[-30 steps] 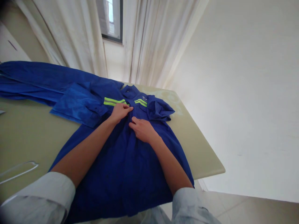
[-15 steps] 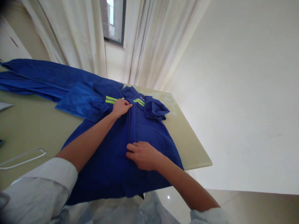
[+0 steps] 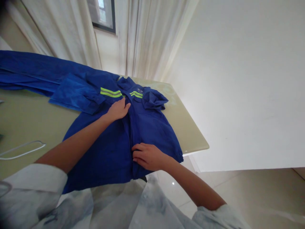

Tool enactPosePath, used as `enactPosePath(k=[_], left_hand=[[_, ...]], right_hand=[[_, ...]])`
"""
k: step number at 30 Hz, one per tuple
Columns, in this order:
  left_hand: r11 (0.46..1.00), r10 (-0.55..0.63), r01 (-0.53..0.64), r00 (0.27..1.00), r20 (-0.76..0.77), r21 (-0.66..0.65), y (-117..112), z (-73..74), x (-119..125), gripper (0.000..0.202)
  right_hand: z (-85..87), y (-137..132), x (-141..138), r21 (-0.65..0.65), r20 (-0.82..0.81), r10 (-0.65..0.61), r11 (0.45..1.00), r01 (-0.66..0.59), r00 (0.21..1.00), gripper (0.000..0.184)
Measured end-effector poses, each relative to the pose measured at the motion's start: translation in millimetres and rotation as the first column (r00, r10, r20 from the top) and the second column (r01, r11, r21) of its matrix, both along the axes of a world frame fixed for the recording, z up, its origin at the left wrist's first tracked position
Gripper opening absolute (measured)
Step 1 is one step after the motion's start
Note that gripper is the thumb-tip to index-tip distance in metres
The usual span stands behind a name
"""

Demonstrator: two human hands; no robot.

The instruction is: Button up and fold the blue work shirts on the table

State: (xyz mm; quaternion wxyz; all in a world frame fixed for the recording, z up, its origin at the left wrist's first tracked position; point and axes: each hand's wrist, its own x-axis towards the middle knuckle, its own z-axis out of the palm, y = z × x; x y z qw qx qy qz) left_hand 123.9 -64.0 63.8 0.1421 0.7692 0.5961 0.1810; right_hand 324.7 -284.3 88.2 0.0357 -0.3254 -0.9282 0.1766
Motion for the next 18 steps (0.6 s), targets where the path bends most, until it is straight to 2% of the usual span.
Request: enactPosePath(k=[3,6,8,11,13,15,18], left_hand=[[0.990,-0.122,0.125,0.991,-0.047,0.066,-30.5,-9.4,-7.5,0.072],[0.973,-0.228,0.226,0.972,-0.054,-0.035,-47.3,-21.9,-7.0,0.078],[0.962,-0.271,0.265,0.957,-0.102,-0.066,-48.1,-30.6,-2.5,0.081],[0.953,-0.303,0.299,0.942,-0.142,-0.048,-37.1,-39.4,4.7,0.078],[0.954,-0.300,0.299,0.950,-0.082,-0.022,-27.2,-39.6,6.4,0.069],[0.964,-0.260,0.259,0.965,0.015,0.053,-21.8,-34.8,3.6,0.060],[0.958,-0.202,0.179,0.976,0.083,0.222,-36.8,-22.0,-9.7,0.044]], right_hand=[[-6.4,-0.6,-2.2,-0.021,-0.059,0.016,1.000,-0.018,0.998,0.021],[-6.5,-4.5,-9.2,0.042,-0.037,0.072,0.997,-0.070,0.997,0.018],[-5.6,-7.4,-14.4,0.104,0.030,0.111,0.988,-0.114,0.993,0.015],[-6.3,-9.6,-19.3,0.178,0.145,0.120,0.973,-0.145,0.982,0.010],[-8.8,-8.6,-18.6,0.173,0.157,0.095,0.977,-0.122,0.983,0.010],[-12.8,-6.3,-14.5,0.116,0.100,0.043,0.992,-0.054,0.994,0.014],[-19.8,-4.7,-6.0,0.004,-0.028,-0.077,0.997,0.077,0.997,0.022]])
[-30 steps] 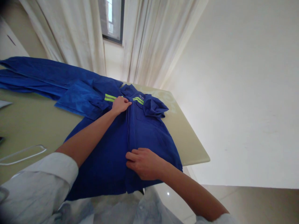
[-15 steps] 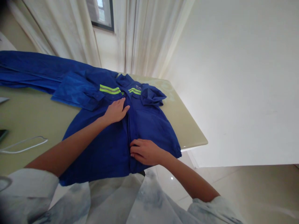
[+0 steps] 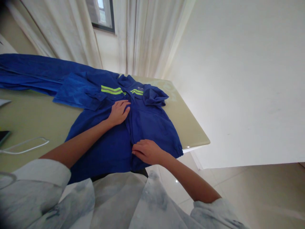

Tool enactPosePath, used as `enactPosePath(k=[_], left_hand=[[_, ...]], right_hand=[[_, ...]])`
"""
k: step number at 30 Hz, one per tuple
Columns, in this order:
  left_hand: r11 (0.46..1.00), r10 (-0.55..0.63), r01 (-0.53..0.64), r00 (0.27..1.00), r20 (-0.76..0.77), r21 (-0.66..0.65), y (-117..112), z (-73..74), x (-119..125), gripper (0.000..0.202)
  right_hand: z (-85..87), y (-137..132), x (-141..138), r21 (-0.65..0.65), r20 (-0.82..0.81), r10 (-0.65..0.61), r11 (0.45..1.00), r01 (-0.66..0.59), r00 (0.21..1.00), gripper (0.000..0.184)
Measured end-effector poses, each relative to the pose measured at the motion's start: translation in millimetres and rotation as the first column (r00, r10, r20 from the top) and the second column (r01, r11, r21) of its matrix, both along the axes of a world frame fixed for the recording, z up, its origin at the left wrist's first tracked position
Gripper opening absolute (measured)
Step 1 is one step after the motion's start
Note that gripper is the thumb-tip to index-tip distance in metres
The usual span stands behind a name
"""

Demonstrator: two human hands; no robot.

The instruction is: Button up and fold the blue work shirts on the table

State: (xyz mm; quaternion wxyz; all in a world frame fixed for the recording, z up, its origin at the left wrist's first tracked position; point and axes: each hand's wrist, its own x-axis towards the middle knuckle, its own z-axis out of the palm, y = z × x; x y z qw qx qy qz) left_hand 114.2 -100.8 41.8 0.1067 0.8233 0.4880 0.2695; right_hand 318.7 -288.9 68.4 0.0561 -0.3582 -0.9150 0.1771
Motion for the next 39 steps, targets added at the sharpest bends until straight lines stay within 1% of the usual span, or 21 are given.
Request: enactPosePath(k=[1,2,3,5,7,8,9,10,11,12,13,15,18,19,22,25,29,34,39], left_hand=[[0.999,-0.001,0.001,1.000,-0.001,0.032,-14.0,4.1,-6.7,0.039],[0.999,-0.021,0.022,1.000,-0.019,0.043,-33.0,7.3,-14.3,0.033],[0.998,-0.058,0.059,0.997,-0.044,0.035,-56.8,9.2,-22.3,0.027],[0.985,-0.169,0.172,0.982,-0.079,0.020,-114.7,7.8,-37.8,0.020],[0.959,-0.268,0.274,0.960,-0.086,0.068,-176.2,-1.0,-48.8,0.019],[0.938,-0.313,0.318,0.948,-0.057,0.137,-203.7,-7.4,-51.8,0.017],[0.905,-0.365,0.367,0.930,-0.053,0.215,-226.8,-14.3,-52.8,0.015],[0.871,-0.389,0.394,0.918,-0.076,0.293,-244.6,-21.1,-52.2,0.015],[0.844,-0.395,0.406,0.913,-0.106,0.350,-256.7,-27.2,-50.2,0.019],[0.825,-0.387,0.409,0.912,-0.136,0.391,-263.4,-32.0,-47.5,0.023],[0.813,-0.372,0.400,0.916,-0.153,0.422,-265.7,-35.4,-44.4,0.026],[0.801,-0.353,0.372,0.926,-0.133,0.468,-261.5,-37.9,-39.0,0.025],[0.772,-0.371,0.355,0.925,-0.080,0.527,-250.8,-35.1,-34.7,0.020],[0.771,-0.370,0.352,0.926,-0.076,0.532,-248.7,-33.8,-34.0,0.020],[0.770,-0.363,0.339,0.929,-0.065,0.541,-246.8,-30.7,-32.7,0.020],[0.746,-0.385,0.344,0.921,-0.053,0.570,-248.6,-27.8,-32.2,0.021],[0.725,-0.423,0.364,0.905,-0.039,0.585,-254.9,-22.8,-33.4,0.026],[0.719,-0.454,0.406,0.889,-0.062,0.564,-263.5,-20.0,-36.0,0.028],[0.732,-0.447,0.396,0.893,-0.047,0.554,-260.8,-19.3,-38.1,0.025]], right_hand=[[-1.9,-0.7,2.2,-0.021,-0.032,-0.028,0.999,0.027,0.999,0.023],[-3.4,-2.2,3.7,-0.029,-0.054,-0.044,0.999,0.043,0.998,0.023],[-4.2,-4.3,4.3,-0.019,-0.067,-0.052,0.999,0.051,0.996,0.023],[-4.0,-9.6,3.4,0.043,-0.077,-0.053,0.998,0.056,0.996,0.022],[-2.1,-14.9,0.2,0.127,-0.082,-0.044,0.990,0.054,0.996,0.020],[-0.9,-17.0,-1.8,0.160,-0.084,-0.040,0.986,0.053,0.996,0.019],[0.2,-18.6,-3.9,0.182,-0.082,-0.037,0.982,0.052,0.996,0.018],[1.3,-19.7,-6.0,0.194,-0.076,-0.035,0.980,0.049,0.997,0.018],[2.3,-20.3,-8.1,0.200,-0.066,-0.032,0.979,0.044,0.997,0.018],[3.3,-20.5,-10.1,0.206,-0.050,-0.025,0.978,0.035,0.998,0.018],[4.3,-20.5,-11.9,0.215,-0.029,-0.016,0.976,0.022,0.999,0.018],[7.2,-20.2,-14.6,0.238,0.025,0.008,0.971,-0.014,1.000,0.016],[13.9,-20.2,-15.8,0.254,0.102,0.032,0.965,-0.057,0.994,0.014],[16.4,-20.4,-15.5,0.247,0.115,0.036,0.967,-0.063,0.993,0.014],[22.4,-20.9,-13.8,0.213,0.117,0.024,0.976,-0.048,0.993,0.014],[24.8,-20.6,-12.4,0.205,0.107,0.005,0.978,-0.027,0.994,0.015],[24.3,-17.8,-11.4,0.266,0.150,-0.027,0.964,-0.014,0.988,0.015],[24.9,0.2,-11.3,0.369,0.203,-0.083,0.930,0.002,0.976,0.014],[32.9,24.9,-19.0,0.357,0.218,-0.044,0.933,-0.038,0.975,0.017]])
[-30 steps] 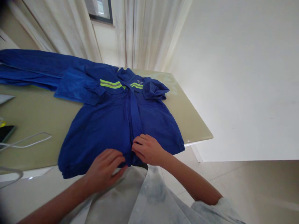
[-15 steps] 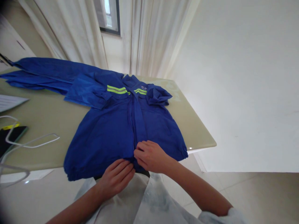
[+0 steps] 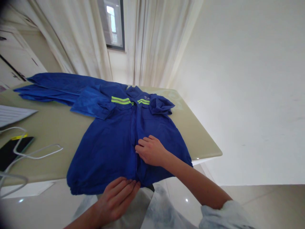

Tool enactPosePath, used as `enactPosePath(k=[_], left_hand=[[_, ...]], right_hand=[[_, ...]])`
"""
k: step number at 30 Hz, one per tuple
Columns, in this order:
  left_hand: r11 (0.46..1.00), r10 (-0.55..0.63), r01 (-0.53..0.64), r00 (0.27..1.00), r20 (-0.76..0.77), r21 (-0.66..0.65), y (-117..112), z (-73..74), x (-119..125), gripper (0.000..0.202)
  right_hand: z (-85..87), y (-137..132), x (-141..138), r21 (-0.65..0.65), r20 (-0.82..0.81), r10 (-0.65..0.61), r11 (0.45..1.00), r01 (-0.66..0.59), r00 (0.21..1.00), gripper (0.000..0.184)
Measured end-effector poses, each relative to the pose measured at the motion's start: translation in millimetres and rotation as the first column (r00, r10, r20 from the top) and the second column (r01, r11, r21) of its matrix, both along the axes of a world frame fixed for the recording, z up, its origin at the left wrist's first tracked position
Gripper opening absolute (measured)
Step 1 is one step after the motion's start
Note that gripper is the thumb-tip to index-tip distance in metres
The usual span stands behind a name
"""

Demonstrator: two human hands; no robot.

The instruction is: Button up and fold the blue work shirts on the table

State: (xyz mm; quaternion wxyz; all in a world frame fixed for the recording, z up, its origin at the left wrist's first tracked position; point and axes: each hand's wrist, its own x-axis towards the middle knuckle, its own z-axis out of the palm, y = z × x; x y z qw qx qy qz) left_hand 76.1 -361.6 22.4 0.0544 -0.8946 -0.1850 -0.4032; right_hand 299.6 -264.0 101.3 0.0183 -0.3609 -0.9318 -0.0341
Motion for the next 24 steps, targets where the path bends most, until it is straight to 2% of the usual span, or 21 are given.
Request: enactPosePath(k=[4,6,8,10,12,14,15,18,20,24], left_hand=[[0.999,0.033,-0.032,0.999,0.004,-0.038,-2.5,1.1,1.2,0.024],[0.993,0.018,-0.024,0.998,-0.057,-0.117,-2.7,4.0,1.3,0.019],[0.965,-0.035,0.005,0.993,-0.109,-0.264,6.6,11.0,-2.0,0.015],[0.906,-0.036,-0.026,0.990,-0.138,-0.421,32.3,21.5,-9.7,0.019],[0.846,0.075,-0.183,0.971,-0.229,-0.501,74.6,31.9,-18.7,0.026],[0.802,0.222,-0.410,0.880,-0.420,-0.435,125.0,37.6,-23.5,0.028],[0.781,0.274,-0.480,0.838,-0.471,-0.399,149.3,37.7,-23.1,0.032],[0.753,0.217,-0.503,0.799,-0.561,-0.425,202.5,28.0,-11.4,0.060],[0.714,0.194,-0.515,0.796,-0.573,-0.474,217.2,16.9,-1.2,0.070],[0.657,0.295,-0.580,0.786,-0.544,-0.482,218.1,-1.0,-0.7,0.070]], right_hand=[[4.8,-0.9,-1.8,0.014,-0.026,-0.002,1.000,0.002,1.000,0.017],[3.2,-6.9,1.8,0.019,-0.058,0.002,1.000,-0.001,0.998,0.017],[-0.9,-13.0,7.1,-0.013,-0.095,0.034,0.999,-0.035,0.995,0.017],[-6.5,-17.8,12.2,-0.058,-0.128,0.070,0.995,-0.078,0.989,0.017],[-12.4,-20.7,15.4,-0.077,-0.157,0.067,0.994,-0.079,0.985,0.017],[-18.1,-22.3,16.2,-0.082,-0.169,0.026,0.996,-0.041,0.985,0.017],[-20.6,-22.8,15.8,-0.089,-0.164,0.005,0.996,-0.020,0.986,0.016],[-26.5,-23.6,12.5,-0.121,-0.111,-0.026,0.993,0.013,0.993,0.014],[-28.5,-24.0,10.1,-0.125,-0.063,-0.043,0.992,0.035,0.997,0.013],[-27.5,-25.1,7.1,-0.109,0.018,-0.092,0.990,0.093,0.996,0.012]])
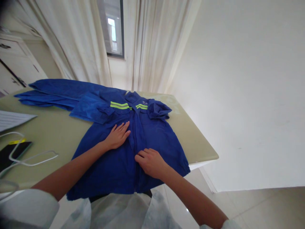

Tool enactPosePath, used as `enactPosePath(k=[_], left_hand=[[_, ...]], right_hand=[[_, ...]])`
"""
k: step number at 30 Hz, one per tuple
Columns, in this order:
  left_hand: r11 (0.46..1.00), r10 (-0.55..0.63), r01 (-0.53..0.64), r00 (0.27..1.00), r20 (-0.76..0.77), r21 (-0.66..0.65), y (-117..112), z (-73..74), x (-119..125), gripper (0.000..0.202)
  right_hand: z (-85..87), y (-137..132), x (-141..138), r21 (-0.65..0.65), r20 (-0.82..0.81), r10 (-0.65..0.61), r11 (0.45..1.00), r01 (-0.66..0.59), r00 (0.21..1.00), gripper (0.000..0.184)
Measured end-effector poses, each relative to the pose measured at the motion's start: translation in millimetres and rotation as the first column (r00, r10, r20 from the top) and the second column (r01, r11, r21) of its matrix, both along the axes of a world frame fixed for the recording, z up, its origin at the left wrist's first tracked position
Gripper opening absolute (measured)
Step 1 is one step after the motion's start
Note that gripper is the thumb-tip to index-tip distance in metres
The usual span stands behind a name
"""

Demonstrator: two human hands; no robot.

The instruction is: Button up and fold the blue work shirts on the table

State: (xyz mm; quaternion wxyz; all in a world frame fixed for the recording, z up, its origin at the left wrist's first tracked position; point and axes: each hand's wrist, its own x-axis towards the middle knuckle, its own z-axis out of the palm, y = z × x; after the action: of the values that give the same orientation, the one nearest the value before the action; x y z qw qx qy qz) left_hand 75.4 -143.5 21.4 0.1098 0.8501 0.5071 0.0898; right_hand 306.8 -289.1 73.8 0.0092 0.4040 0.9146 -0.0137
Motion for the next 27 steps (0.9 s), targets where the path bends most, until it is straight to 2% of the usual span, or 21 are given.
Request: enactPosePath(k=[4,8,11,15,20,24,27], left_hand=[[0.994,0.101,-0.099,0.994,-0.035,0.049,-1.1,-4.7,-25.0,0.069],[0.993,0.119,-0.114,0.984,-0.132,0.040,-1.3,1.7,-34.1,0.065],[0.987,0.137,-0.121,0.978,-0.158,0.104,0.7,6.6,-18.7,0.060],[0.973,0.048,-0.048,0.999,0.006,0.225,14.6,4.5,13.8,0.057],[0.985,0.027,-0.042,0.995,0.093,0.169,26.9,-6.2,43.0,0.060],[0.994,0.003,-0.013,0.996,0.094,0.109,29.9,-8.3,48.4,0.058],[0.989,0.077,-0.084,0.995,0.066,0.118,36.6,-6.2,49.4,0.058]], right_hand=[[1.1,0.0,-2.9,-0.014,-0.014,0.001,1.000,-0.001,1.000,0.013],[-4.7,3.1,-10.0,-0.004,-0.075,0.043,0.999,-0.043,0.996,0.014],[-7.9,6.8,-15.7,-0.001,-0.081,0.054,0.999,-0.054,0.995,0.011],[-5.4,8.6,-16.9,0.000,-0.055,0.059,0.998,-0.059,0.997,0.008],[-1.0,3.9,-8.6,0.006,-0.004,0.021,1.000,-0.021,1.000,0.005],[-0.6,1.8,-3.2,0.025,0.015,-0.061,0.998,0.060,0.998,0.004],[-0.7,3.0,-2.8,0.031,0.012,-0.085,0.996,0.085,0.996,0.005]])
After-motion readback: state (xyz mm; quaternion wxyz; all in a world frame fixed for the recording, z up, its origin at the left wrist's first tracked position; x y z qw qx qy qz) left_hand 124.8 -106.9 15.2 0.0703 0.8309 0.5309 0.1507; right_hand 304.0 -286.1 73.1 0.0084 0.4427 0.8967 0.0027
